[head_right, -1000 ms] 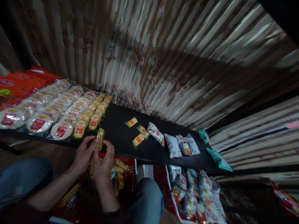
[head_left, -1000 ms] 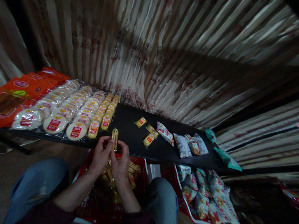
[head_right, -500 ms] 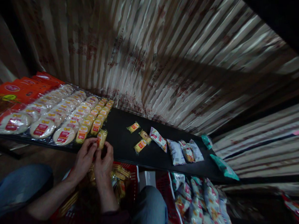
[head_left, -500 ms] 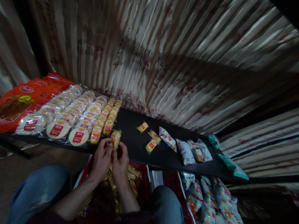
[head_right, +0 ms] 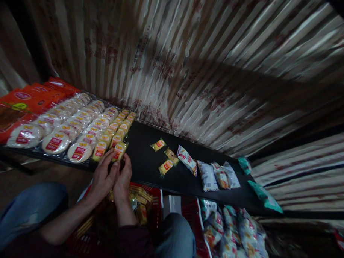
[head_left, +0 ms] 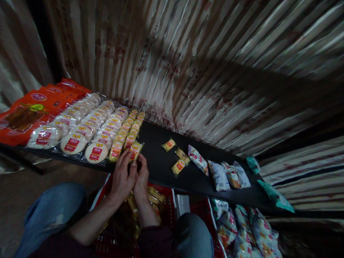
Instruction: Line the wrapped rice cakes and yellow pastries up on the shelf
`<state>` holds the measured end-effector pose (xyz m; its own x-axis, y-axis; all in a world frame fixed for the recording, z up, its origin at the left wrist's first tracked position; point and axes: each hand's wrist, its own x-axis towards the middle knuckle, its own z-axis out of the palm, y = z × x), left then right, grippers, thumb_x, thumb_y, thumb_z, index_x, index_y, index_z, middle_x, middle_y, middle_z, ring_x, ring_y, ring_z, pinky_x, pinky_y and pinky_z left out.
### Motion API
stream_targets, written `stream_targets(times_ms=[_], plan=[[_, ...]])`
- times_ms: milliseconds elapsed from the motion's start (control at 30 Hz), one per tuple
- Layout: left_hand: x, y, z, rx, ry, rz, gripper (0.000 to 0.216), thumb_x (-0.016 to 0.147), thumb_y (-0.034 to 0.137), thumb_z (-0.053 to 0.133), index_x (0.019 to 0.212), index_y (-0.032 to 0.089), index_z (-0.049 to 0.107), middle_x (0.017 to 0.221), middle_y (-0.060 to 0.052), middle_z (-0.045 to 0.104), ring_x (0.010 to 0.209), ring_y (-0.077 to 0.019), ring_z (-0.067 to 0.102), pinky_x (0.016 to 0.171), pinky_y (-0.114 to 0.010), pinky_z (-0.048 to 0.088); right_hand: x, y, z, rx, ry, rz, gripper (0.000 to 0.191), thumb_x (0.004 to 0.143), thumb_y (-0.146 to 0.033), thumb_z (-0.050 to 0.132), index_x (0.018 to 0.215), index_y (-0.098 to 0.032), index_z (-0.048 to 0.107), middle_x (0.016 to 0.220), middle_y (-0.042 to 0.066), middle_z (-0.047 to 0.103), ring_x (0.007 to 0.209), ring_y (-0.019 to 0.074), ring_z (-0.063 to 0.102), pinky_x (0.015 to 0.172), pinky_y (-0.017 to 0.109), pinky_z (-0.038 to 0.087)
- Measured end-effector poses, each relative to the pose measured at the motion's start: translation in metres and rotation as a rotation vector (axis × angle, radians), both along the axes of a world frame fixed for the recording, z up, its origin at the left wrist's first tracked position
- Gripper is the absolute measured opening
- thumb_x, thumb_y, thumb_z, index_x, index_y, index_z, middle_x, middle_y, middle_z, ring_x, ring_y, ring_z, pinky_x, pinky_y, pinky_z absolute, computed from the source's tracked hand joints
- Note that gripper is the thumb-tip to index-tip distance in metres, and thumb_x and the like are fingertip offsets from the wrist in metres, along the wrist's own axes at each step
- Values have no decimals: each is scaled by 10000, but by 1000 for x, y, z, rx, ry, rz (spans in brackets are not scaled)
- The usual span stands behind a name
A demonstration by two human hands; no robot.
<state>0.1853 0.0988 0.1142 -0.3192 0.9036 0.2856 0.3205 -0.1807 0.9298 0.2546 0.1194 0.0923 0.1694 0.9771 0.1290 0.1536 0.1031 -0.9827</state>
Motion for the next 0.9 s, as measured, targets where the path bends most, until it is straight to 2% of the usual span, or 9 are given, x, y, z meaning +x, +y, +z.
stream_targets(times_ms=[167, 333, 533, 767, 900], plan=[[-1, 1, 1, 12, 41, -2, 415, 877, 262, 399, 1267, 155, 492, 1401, -130, 430, 1324, -221, 360, 1116, -420, 269, -3, 6, 3, -12, 7, 27, 355, 770, -268, 511, 1109, -183, 580, 1116, 57, 660, 1012, 182, 601, 941, 333, 438], [-2, 0, -1, -2, 34, -13, 419, 895, 282, 381, 1285, 163, 481, 1423, -123, 410, 1334, -223, 349, 1124, -427, 259, -6, 12, 7, -16, -3, 24, 339, 756, -266, 524, 1078, -178, 587, 1059, 52, 677, 958, 181, 615, 903, 320, 457], [0, 2, -7, 56, 88, -22, 429, 907, 273, 364, 1306, 141, 448, 1421, -139, 415, 1345, -215, 334, 1123, -450, 266, -8, 13, 16, -45, -14, 47, 301, 766, -252, 518, 1052, -188, 587, 997, 27, 688, 908, 162, 624, 854, 278, 473], [0, 6, -18, 91, 142, 6, 428, 912, 272, 356, 1319, 167, 434, 1424, -129, 417, 1344, -222, 336, 1108, -483, 294, -3, 20, 6, -52, -215, 65, 343, 779, -210, 484, 1108, -176, 576, 1127, 70, 635, 1030, 171, 587, 938, 292, 434], [0, 8, -20, 89, 166, 14, 441, 916, 282, 343, 1328, 148, 424, 1425, -143, 412, 1347, -228, 328, 1109, -497, 286, -3, 23, 1, -20, -376, 59, 340, 789, -208, 499, 1115, -157, 582, 1102, 103, 627, 1018, 191, 584, 908, 316, 454]])
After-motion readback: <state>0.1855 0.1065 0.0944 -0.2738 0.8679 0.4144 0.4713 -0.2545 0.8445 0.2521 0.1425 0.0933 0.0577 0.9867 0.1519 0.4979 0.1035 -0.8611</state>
